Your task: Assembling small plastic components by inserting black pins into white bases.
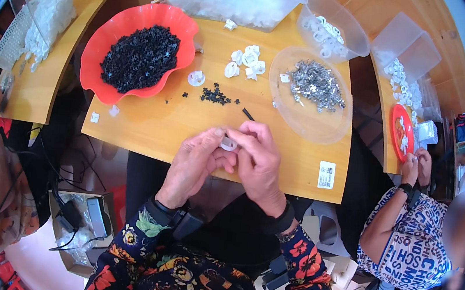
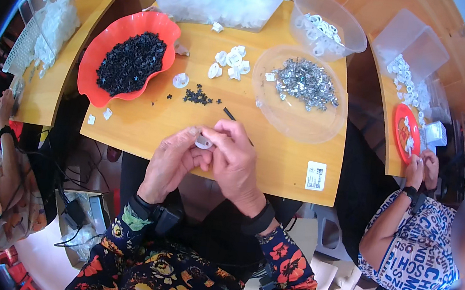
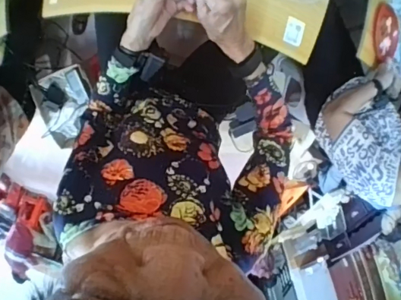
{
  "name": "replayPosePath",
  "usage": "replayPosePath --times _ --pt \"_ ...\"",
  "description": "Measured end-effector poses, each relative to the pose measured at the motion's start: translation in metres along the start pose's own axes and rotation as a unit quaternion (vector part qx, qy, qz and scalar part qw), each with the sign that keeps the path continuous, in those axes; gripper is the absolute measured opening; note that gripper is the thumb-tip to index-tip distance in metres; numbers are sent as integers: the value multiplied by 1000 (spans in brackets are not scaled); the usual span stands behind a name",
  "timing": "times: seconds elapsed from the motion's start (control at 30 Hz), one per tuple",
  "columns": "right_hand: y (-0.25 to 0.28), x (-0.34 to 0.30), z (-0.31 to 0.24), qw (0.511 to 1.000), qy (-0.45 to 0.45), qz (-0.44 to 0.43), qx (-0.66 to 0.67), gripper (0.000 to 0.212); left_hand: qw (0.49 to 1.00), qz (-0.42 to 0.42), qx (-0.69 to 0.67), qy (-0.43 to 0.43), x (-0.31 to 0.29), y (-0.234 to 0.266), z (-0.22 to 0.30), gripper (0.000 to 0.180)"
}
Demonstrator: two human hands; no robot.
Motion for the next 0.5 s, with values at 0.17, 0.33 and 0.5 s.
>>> replayPosePath --times 0.17,0.33,0.5 --pt "7 4 6 983 -107 -5 152 31 1000 1 -1 24 0 -2 0 33" --pt "9 0 13 983 -114 3 142 27 1000 -10 4 21 3 -2 -2 33" --pt "8 2 3 993 -43 12 108 27 999 -4 -24 28 5 0 -2 31"
Point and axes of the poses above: each hand's wrist, its own x-axis towards the middle knuckle, its own y-axis out of the back of the hand, z = x × y, the point moved 8 cm from there along x, towards the middle knuckle, and after that the axes turned 2 degrees about y, right-handed, at the moved point
